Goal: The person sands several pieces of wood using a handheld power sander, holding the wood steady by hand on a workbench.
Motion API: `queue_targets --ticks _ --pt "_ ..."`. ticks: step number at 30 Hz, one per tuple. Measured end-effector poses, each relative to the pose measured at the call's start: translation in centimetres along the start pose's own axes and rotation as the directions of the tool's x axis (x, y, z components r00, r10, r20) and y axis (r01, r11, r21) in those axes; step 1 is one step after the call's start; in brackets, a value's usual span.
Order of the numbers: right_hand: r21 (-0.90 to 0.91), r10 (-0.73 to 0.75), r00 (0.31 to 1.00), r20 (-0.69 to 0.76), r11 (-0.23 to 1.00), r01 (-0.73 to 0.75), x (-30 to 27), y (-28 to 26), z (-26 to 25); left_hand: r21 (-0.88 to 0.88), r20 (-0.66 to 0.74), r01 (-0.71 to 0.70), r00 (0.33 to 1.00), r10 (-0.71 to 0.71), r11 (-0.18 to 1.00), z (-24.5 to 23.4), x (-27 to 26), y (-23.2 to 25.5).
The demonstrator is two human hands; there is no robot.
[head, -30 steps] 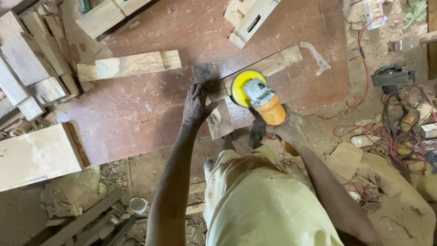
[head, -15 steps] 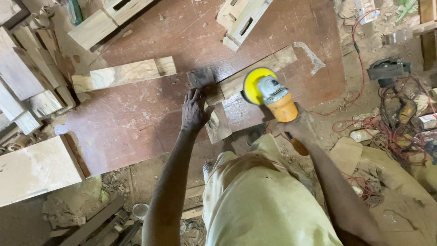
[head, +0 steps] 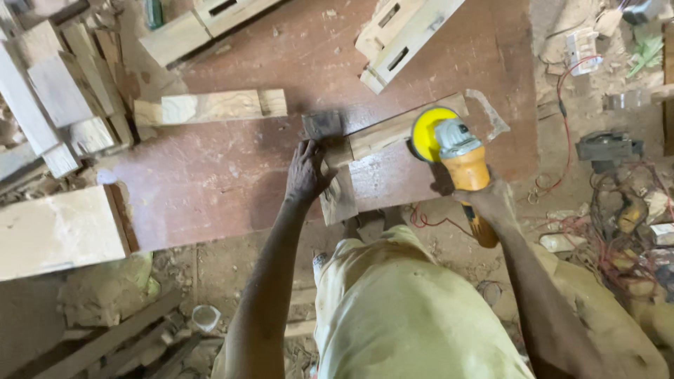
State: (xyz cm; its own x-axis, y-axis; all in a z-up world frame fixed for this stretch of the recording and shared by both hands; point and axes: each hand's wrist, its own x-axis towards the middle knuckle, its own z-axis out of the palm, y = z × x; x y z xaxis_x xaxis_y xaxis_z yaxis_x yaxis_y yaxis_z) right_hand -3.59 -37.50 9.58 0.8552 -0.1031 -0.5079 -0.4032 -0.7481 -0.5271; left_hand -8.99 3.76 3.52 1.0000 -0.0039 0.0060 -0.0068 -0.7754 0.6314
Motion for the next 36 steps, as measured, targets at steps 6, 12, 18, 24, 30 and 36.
queue_targets --ticks 6,12,18,24,30,36 --pt "-0.109 -0.134 0.983 0.126 0.983 0.148 -3.5 -6.7 2.0 0.014 -0.010 0.013 1.000 -0.013 1.000 0.3 -0.1 -0.1" --pt "-0.213 -0.196 0.960 0.197 0.948 0.238 -4.1 -9.6 4.6 -0.034 -0.020 0.045 0.999 -0.045 0.998 0.0 0.0 0.1" --pt "-0.227 -0.175 0.963 0.203 0.949 0.220 -3.8 -9.8 4.8 -0.067 -0.033 0.039 0.999 -0.041 0.997 -0.1 -0.1 0.3" --pt "-0.147 -0.061 0.989 0.136 0.986 0.081 -2.7 -8.7 3.2 -0.016 0.006 0.055 0.999 -0.054 0.998 0.3 -0.3 0.2" --pt "-0.171 -0.044 0.999 0.004 0.984 0.045 -0.4 -5.6 0.6 0.024 0.030 0.066 0.997 -0.066 0.998 0.3 0.1 0.6" --pt "-0.109 -0.028 0.998 -0.048 0.994 0.023 3.3 -1.5 -2.2 0.012 0.013 0.082 0.996 -0.083 0.997 0.0 0.1 1.0"
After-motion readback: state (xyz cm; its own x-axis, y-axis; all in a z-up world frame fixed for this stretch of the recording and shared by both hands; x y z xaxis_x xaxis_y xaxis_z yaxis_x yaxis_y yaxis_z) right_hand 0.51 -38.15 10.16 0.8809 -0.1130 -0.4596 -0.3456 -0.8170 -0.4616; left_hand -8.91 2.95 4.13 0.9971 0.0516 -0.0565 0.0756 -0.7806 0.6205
